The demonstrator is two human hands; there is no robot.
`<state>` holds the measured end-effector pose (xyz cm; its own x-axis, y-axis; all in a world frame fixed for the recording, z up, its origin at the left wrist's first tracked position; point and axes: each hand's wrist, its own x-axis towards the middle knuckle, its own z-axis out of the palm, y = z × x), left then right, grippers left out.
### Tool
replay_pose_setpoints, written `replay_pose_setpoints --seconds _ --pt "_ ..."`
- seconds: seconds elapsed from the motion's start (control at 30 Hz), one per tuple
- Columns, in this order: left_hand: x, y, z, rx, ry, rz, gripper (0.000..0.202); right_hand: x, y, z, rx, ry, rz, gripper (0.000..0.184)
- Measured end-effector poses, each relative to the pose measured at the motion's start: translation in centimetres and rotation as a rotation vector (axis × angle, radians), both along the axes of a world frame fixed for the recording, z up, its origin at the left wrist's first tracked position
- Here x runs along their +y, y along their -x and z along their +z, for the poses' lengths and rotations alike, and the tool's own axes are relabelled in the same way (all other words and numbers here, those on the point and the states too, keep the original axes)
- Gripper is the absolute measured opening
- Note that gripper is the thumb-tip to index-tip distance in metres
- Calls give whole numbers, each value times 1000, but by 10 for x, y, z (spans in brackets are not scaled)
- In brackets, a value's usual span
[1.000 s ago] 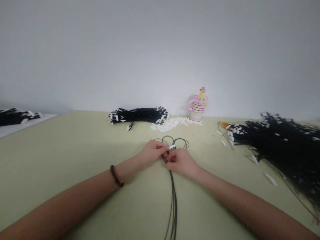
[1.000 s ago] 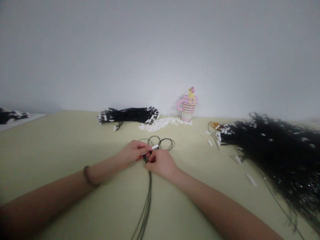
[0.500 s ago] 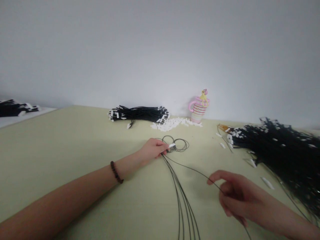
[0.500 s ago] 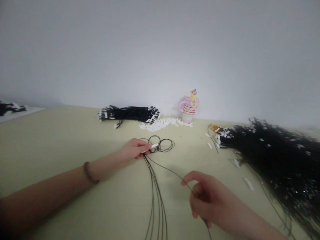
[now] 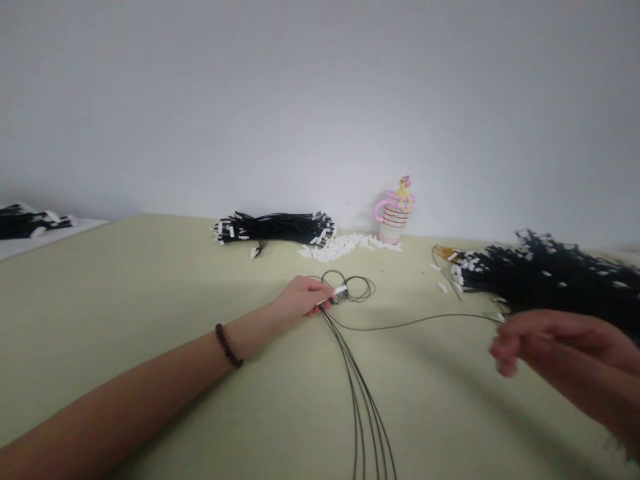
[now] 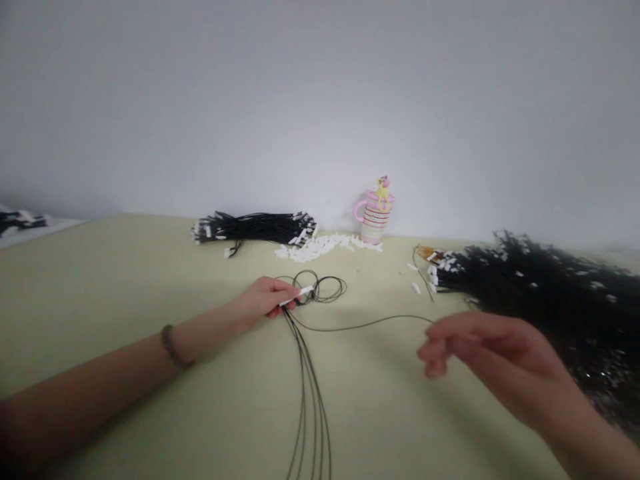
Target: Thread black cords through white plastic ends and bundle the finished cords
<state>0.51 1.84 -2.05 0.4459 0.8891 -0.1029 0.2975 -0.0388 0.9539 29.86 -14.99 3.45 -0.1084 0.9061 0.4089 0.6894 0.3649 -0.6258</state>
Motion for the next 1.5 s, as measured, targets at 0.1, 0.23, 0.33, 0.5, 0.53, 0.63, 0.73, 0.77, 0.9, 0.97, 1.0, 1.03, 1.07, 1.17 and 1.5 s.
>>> replay_pose_setpoints --seconds 0.1,0.23,0.33,0.5,0.53,0.63,0.73,0.77,0.9,0.97,1.0,1.03,1.07,1.17,1.5 --pt "2 1 -3 -27 -2 -12 36 24 20 -2 -250 -35 37 23" --pt "8 3 -8 -78 27 -30 36 45 19 -6 -601 -153 27 26" --pt "11 3 -9 -113 74 -13 35 54 10 -4 -578 -99 46 27" --pt "10 2 -9 -125 70 46 32 72 13 -6 -172 109 -37 40" --pt "10 2 -9 -128 72 52 31 75 17 -8 -56 149 -37 46" --pt "12 4 -10 -149 111 76 30 85 32 -13 140 239 53 42" --pt "16 6 -10 -181 158 96 29 93 48 -17 16 203 123 25" --pt "17 7 -9 -183 166 99 29 95 54 -17 -64 164 141 23" --pt "15 6 -7 -180 202 87 29 104 79 -20 -321 59 288 21" --pt "11 4 -6 -175 222 68 28 108 91 -22 -427 29 319 21" --pt "9 3 -5 -173 226 53 28 110 97 -23 -473 10 297 20" --pt "7 2 -5 -170 223 41 28 111 103 -23 -509 -5 260 20" --pt "6 1 -5 -171 213 33 27 112 107 -24 -529 -10 218 19" --pt "5 0 -7 -185 185 35 28 115 115 -24 -552 3 115 17" --pt "12 1 -17 -352 170 147 26 119 120 -48 -476 -241 -22 18"
